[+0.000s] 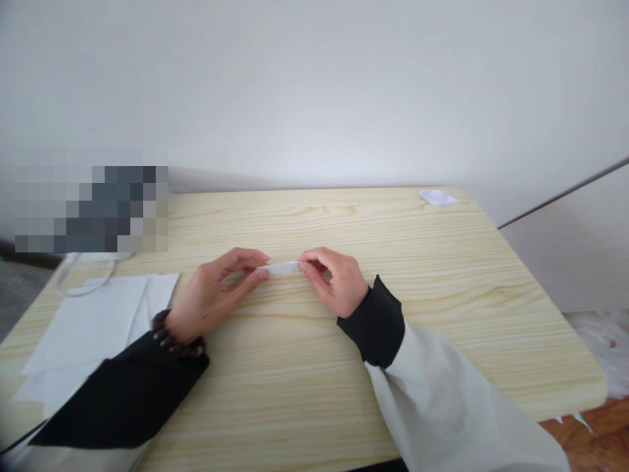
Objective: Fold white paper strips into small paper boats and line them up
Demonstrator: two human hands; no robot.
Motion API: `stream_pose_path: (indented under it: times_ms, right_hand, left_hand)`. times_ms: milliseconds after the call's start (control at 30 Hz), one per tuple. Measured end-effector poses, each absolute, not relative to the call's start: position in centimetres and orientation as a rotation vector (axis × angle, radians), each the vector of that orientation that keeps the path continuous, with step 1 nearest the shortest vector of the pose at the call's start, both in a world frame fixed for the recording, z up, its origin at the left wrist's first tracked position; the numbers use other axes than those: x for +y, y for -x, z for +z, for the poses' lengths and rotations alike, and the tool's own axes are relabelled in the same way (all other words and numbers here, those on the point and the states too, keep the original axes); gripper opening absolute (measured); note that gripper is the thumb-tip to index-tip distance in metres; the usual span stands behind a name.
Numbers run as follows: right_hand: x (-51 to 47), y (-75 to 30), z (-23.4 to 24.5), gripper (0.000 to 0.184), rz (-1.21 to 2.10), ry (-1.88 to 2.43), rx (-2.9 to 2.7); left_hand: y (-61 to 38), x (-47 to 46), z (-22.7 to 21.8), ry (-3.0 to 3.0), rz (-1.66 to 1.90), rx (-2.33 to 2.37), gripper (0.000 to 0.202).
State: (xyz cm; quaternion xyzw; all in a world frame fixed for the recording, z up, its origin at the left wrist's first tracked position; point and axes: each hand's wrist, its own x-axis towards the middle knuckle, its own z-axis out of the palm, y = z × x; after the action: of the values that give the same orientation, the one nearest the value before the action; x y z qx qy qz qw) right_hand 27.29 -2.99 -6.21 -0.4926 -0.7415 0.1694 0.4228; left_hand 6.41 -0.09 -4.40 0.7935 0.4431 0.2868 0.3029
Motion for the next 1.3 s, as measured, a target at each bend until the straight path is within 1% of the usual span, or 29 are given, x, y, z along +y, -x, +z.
stream_pose_path:
  times_ms: [100, 233, 300, 367, 500, 633, 800, 967, 1300]
  right_hand:
    - [-3.1, -27.3, -6.5, 0.007, 0.593, 1.217, -1.767]
    - [-3.2, -27.2, -6.5, 0.004, 0.678, 1.201, -1.745]
    - [-3.2, -27.2, -6.3, 0.006, 0.656, 1.196, -1.780]
    - [-3.2, -27.2, -6.2, 0.009, 0.602, 1.175, -1.839]
    - [-3.0, -27.2, -6.4, 0.021, 0.503, 1.087, -1.949]
    - [-2.9, -27.2, -6.7, 0.011, 0.402, 1.050, -2.002]
    - [-3.0, -27.0, -6.7, 0.011, 0.330, 0.987, -2.048]
    - [-3.4, -26.6, -6.8, 0.006, 0.305, 1.023, -2.067]
    - [-3.3, -26.3, -6.7, 0.012, 0.265, 1.109, -2.043]
  left_hand:
    - [-6.5, -0.2, -4.8, -2.206, 0.787, 1.020, 0.024]
    - [-6.5, -0.2, -4.9, -2.294, 0.772, 0.943, 0.012]
    - [-6.6, -0.2, -4.8, -2.296, 0.779, 0.970, 0.009]
    - [-6.6, -0.2, -4.7, -2.288, 0.803, 1.022, 0.011]
    - [-6.7, -0.2, -4.7, -2.232, 0.828, 1.094, 0.015]
    - [-6.7, -0.2, -4.7, -2.232, 0.875, 1.021, 0.011]
    - [-6.7, -0.2, -4.7, -2.305, 0.846, 1.006, 0.011]
    - [-6.8, -0.4, -4.8, -2.368, 0.862, 0.927, 0.009]
    - [-6.9, -0.7, -4.7, -2.249, 0.739, 1.129, 0.014]
